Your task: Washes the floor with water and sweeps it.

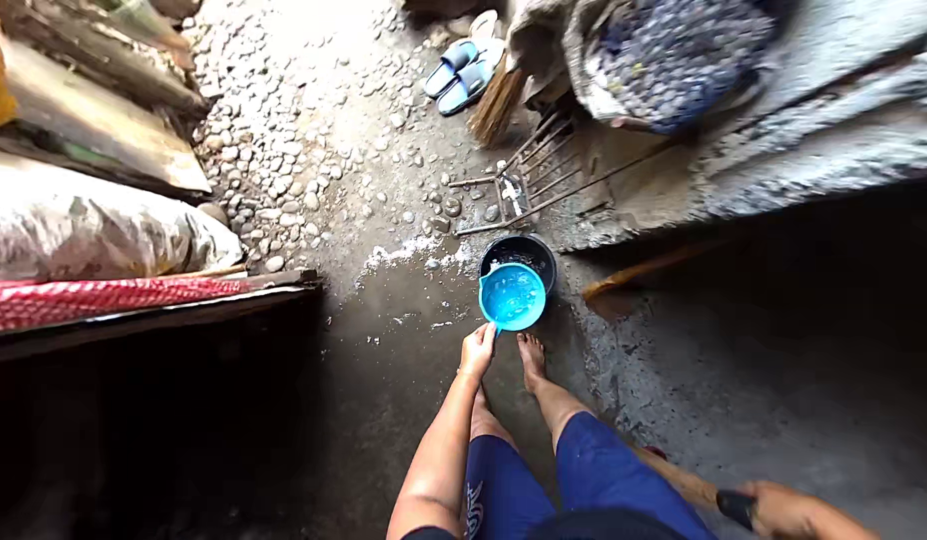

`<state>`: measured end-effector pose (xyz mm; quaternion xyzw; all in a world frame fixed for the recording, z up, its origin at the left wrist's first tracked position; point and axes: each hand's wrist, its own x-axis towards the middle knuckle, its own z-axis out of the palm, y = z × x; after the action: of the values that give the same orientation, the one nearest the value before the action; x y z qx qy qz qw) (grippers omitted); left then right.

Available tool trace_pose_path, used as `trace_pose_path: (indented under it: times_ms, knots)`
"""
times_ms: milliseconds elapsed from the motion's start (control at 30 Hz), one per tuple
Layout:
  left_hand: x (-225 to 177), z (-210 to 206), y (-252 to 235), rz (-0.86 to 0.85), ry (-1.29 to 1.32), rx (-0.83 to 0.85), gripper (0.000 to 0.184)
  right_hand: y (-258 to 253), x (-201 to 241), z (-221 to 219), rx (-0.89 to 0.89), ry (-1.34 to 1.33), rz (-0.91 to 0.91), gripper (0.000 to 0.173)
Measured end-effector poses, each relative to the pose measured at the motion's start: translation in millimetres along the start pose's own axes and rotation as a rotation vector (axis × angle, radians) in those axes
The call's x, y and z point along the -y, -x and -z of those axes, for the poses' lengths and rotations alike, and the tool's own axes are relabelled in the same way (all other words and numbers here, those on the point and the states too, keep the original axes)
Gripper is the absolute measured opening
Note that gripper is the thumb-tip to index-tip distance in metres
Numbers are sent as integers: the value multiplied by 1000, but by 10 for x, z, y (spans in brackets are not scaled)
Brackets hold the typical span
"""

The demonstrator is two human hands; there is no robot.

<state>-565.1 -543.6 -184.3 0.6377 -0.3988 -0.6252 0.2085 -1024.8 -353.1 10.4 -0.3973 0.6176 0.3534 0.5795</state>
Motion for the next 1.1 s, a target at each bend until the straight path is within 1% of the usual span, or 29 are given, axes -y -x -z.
trace_pose_path:
  times_ms: [33,67,100,200,333,400,500,633,700,767,800,900,967,1033,1100]
  knots:
    - [-58,78,226,-6,1,-19,42,-218,-66,75,53,38,-140,51]
    - [-117,162,450,-10,3,-40,41,-299,63,229,64,82,-241,52]
    - [-171,250,684,0,3,-47,40,-258,286,416,51,118,-282,52]
    - [-258,454,1333,43,57,-109,40,-42,902,984,-86,175,-215,44]
    - [-246,689,2113,80,93,-202,42,-17,1378,1630,-259,184,-199,38]
    - [-256,730,2462,121,124,-263,42,-19,1501,1918,-351,145,-184,39]
    - [-317,715,2875,176,225,-388,42,-119,1655,2396,-494,62,-118,47]
    - [-424,558,3262,222,381,-557,42,-204,1745,2895,-696,-81,-83,54]
    - [-446,442,3401,206,451,-638,42,-167,1831,3011,-804,-192,-71,60]
    - [-481,343,3498,188,512,-705,41,-189,1913,3019,-899,-336,-36,58]
    - [-496,293,3539,178,533,-728,40,-232,1930,2990,-929,-411,-22,59]
    - [-581,151,3652,156,553,-768,40,-366,1998,2856,-978,-640,30,68]
    - [-600,44,3719,136,576,-779,40,-456,1985,2818,-1003,-745,44,80]
    - [-589,-52,3778,117,605,-788,40,-485,1927,2828,-1008,-770,65,87]
    - [-578,-143,3824,115,630,-795,39,-480,1830,2886,-991,-689,73,89]
